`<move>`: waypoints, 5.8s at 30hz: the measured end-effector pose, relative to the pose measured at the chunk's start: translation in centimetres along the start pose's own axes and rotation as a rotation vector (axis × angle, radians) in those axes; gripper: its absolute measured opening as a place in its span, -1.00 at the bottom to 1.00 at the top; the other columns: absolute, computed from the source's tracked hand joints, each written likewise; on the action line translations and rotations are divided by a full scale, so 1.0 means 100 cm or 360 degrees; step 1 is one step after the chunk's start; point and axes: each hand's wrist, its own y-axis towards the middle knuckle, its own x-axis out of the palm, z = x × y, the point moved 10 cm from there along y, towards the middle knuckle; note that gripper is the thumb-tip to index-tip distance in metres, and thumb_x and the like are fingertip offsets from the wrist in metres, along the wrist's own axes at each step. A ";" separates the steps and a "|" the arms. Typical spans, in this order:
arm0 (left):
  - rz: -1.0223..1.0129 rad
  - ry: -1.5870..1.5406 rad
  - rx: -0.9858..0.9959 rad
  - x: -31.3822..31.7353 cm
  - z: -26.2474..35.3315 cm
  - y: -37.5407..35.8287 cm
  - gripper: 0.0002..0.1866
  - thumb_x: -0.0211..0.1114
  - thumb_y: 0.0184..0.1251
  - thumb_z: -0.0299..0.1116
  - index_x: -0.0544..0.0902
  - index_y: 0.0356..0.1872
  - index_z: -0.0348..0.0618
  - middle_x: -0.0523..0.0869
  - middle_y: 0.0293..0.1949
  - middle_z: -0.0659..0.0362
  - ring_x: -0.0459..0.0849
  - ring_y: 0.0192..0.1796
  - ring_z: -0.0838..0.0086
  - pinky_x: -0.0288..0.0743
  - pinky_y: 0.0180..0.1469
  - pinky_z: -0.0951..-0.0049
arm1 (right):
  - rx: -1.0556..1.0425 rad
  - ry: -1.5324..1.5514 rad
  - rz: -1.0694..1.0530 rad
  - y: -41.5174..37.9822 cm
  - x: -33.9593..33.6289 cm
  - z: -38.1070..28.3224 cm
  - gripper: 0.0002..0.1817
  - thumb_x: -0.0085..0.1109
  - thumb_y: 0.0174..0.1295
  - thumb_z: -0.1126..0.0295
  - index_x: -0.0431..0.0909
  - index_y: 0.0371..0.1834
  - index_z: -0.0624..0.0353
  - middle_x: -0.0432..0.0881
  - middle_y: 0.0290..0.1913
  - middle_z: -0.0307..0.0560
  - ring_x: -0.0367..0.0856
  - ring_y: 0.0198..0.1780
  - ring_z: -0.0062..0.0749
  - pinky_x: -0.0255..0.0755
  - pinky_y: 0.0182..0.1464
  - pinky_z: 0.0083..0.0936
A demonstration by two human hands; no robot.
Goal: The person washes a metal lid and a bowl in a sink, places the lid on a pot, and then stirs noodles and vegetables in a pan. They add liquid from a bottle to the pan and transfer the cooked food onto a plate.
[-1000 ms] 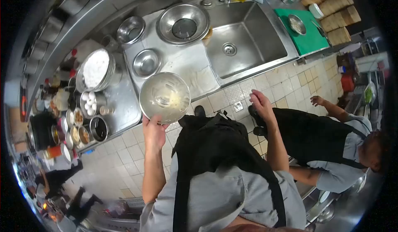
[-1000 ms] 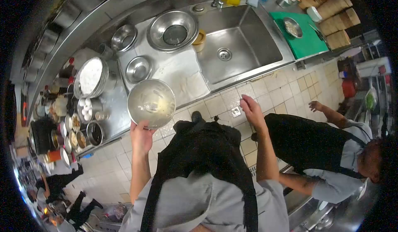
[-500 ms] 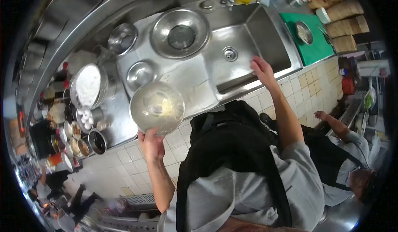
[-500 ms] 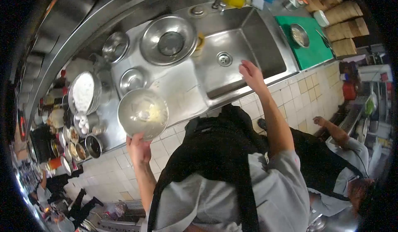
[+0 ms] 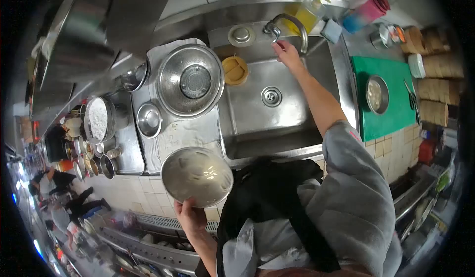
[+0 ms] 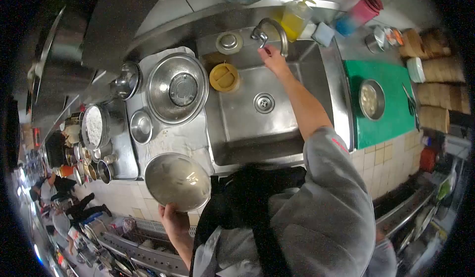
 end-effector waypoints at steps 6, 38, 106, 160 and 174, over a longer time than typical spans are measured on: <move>-0.0123 0.0187 -0.0213 0.112 -0.026 0.037 -0.52 0.19 0.17 -0.63 0.51 0.18 -0.32 0.68 0.05 0.03 0.68 0.08 0.26 0.54 0.19 0.28 | 0.0184 -0.0325 -0.0318 0.052 0.016 0.057 -0.62 0.16 0.46 0.12 0.64 -0.15 0.31 0.69 -0.42 -0.12 0.66 -0.42 -0.51 0.59 -0.36 -0.52; -0.1356 0.2248 0.0777 0.488 -0.195 0.150 -0.48 0.13 0.38 -0.28 0.46 0.33 -0.24 0.70 0.08 -0.20 0.69 0.13 -0.05 0.53 0.23 0.09 | -0.0440 -0.0603 -0.0370 -0.101 -0.084 -0.051 -0.67 0.21 0.36 0.47 0.56 0.17 0.25 0.65 -0.07 0.15 0.70 0.04 -0.22 0.61 -0.08 -0.37; -0.2206 0.2563 0.0410 0.503 -0.223 0.151 -0.54 0.35 0.27 -0.32 0.63 0.22 0.00 0.70 0.16 0.06 0.66 0.21 0.25 0.57 0.20 0.33 | 0.1317 0.0892 -0.0351 -0.232 -0.094 0.055 -0.78 0.09 0.31 0.44 0.45 -0.12 0.41 0.55 -0.56 0.02 0.57 -0.66 -0.38 0.60 -0.51 -0.42; -0.0917 0.2430 0.1006 0.479 -0.205 0.262 -0.39 0.08 0.38 0.13 0.64 0.22 -0.10 0.67 0.21 -0.09 0.62 0.27 0.05 0.46 0.31 0.15 | -0.0376 -0.0520 0.0007 -0.247 -0.171 -0.028 -0.14 0.36 0.08 0.57 0.21 0.50 0.14 0.52 0.32 0.26 0.54 0.34 0.08 0.43 0.36 -0.23; -0.1036 0.2295 0.0721 0.301 -0.070 0.148 -0.64 0.33 0.36 -0.10 0.75 0.04 -0.06 0.80 -0.07 0.05 0.77 -0.05 0.19 0.60 0.08 0.28 | 0.0098 0.0281 -0.0071 -0.248 -0.119 0.069 -0.42 0.08 0.40 0.53 0.21 0.48 0.30 0.45 0.27 0.08 0.55 0.17 -0.31 0.69 -0.08 -0.44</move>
